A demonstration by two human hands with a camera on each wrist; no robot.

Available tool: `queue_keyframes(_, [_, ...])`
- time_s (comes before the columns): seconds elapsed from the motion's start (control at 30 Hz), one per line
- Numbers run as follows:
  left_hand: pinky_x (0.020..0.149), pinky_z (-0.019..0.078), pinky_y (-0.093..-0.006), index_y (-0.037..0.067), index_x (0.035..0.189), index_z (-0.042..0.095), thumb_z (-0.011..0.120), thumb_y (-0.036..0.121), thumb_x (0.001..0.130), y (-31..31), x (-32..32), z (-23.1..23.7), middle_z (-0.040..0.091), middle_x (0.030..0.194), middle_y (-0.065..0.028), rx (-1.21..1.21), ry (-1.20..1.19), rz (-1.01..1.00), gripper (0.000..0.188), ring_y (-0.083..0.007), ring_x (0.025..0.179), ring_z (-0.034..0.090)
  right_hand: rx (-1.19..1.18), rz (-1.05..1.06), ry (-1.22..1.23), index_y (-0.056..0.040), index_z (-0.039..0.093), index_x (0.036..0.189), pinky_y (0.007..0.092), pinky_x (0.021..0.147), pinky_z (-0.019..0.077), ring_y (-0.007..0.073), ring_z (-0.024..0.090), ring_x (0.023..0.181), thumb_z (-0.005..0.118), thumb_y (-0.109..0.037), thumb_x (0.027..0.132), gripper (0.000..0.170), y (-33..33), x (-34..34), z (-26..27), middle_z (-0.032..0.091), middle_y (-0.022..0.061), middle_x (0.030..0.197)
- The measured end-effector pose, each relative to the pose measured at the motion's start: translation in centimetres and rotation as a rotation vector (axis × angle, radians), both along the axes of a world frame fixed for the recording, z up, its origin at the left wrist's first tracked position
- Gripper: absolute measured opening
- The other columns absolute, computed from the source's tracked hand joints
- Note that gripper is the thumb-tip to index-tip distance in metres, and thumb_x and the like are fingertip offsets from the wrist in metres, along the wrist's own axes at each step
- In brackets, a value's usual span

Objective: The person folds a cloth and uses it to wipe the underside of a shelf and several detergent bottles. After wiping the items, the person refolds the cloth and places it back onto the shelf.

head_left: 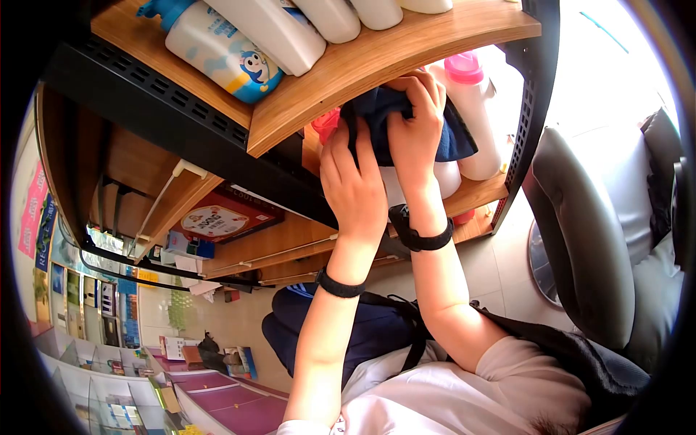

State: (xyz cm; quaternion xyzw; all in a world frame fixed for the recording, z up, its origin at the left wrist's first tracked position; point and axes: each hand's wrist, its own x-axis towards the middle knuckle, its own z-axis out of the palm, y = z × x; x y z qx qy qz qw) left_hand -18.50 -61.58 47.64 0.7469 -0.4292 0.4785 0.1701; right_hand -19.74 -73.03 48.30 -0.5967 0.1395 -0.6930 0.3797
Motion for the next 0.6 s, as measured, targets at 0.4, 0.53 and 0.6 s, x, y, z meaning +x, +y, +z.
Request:
queue_keyframes(0.4, [0.083,0.0465,-0.0373,0.010,0.112,0.078,0.068,-0.003,0.084,1.8,-0.2,3.0,0.055,0.108,-0.0070,-0.077,-0.324,-0.069,0.032,-0.0265,0.099,0.056,-0.047,0.020,-0.039,-0.0047,0.073,0.110,0.0440,0.114,0.0420,0.0336,0.055,0.131,0.057,0.009,0.066,0.049,0.4,-0.3,-1.0,0.068,0.0090,0.132])
queue_keyframes(0.53, [0.104,0.0448,-0.0461,-0.003,0.129,0.066,0.058,-0.007,0.087,1.1,0.3,1.7,0.057,0.135,-0.0152,0.037,-0.180,-0.010,0.043,-0.0349,0.124,0.053,-0.053,0.026,-0.019,-0.0062,0.072,0.117,0.0443,0.114,0.0416,0.0341,0.054,0.132,0.059,0.006,0.065,0.055,0.6,-0.3,-1.0,0.065,0.0090,0.136])
queue_keyframes(0.6, [0.110,0.0424,-0.0492,-0.009,0.135,0.058,0.057,-0.007,0.086,0.9,0.4,0.3,0.052,0.136,-0.0211,0.071,-0.085,0.004,0.049,-0.0395,0.128,0.049,-0.063,0.010,-0.014,-0.0067,0.072,0.118,0.0444,0.114,0.0415,0.0343,0.054,0.132,0.060,0.006,0.065,0.056,0.5,-0.3,-1.1,0.065,0.0089,0.137])
